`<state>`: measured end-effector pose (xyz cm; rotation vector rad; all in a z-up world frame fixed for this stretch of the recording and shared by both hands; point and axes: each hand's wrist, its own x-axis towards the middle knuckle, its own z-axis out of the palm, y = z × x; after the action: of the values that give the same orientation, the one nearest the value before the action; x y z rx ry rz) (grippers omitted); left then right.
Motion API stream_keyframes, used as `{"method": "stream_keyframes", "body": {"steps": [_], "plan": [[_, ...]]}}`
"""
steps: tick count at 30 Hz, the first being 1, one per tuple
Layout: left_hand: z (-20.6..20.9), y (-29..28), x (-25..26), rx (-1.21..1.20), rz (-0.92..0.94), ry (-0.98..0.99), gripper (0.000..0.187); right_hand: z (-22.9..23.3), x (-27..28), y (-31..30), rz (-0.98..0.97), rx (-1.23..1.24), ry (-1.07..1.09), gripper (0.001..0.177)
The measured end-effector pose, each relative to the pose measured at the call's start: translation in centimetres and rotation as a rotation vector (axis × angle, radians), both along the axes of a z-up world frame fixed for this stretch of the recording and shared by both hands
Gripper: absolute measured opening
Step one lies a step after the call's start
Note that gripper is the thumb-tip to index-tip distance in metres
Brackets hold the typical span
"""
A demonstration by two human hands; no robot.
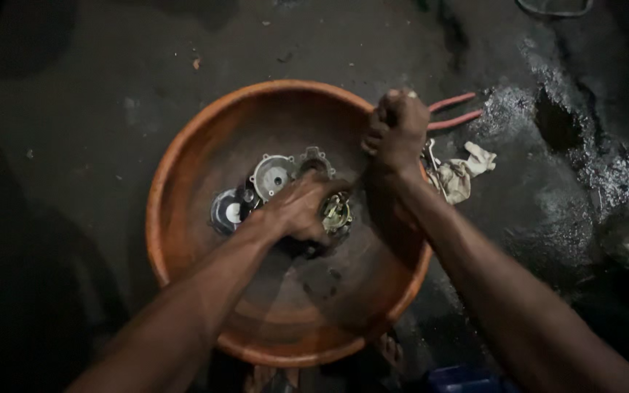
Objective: The person cleans disassembled mechanical parts inside a large orange basin using a wrench and a cloth. They scrub and wipe the parts, which appear to be engine components, while standing over the basin.
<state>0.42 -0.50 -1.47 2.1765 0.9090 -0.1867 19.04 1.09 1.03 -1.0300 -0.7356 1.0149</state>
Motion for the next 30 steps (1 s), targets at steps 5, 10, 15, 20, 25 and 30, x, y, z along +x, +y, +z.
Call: {"method": "stream_keyframes", "body": {"steps": [5,10,15,20,25,30], "plan": [[-0.5,-0.5,-0.1,0.025,0.034,0.031,0.111,1.2,-3.4,-1.3,-0.248,-0.127,-0.039,0.016],[-2.0,-0.5,-0.3,0.069,0.034,-0.086,0.116,1.7,-4.6,-1.4,-0.191,-0.012,-0.030,0.018],[-2.1,-0.5,-0.1,0.082,0.034,-0.061,0.107,1.1,-4.4,-1.5,-0.324,-0.048,-0.118,0.019],[-1.2,-0.7,-0.2,0.109,0.012,-0.070,0.103,-0.6,-3.2,-0.6,-0.447,-0.078,-0.188,0.026],[-0.5,-0.3,-0.3,0.059,0.000,-0.092,0.099,-3.6,-1.2,0.2,-0.493,-0.036,-0.598,0.026],[0.3,0.1,0.1,-0.067,0.035,-0.071,0.102,-5.3,1.1,-0.1,-0.397,0.358,-1.177,0.022]]}}
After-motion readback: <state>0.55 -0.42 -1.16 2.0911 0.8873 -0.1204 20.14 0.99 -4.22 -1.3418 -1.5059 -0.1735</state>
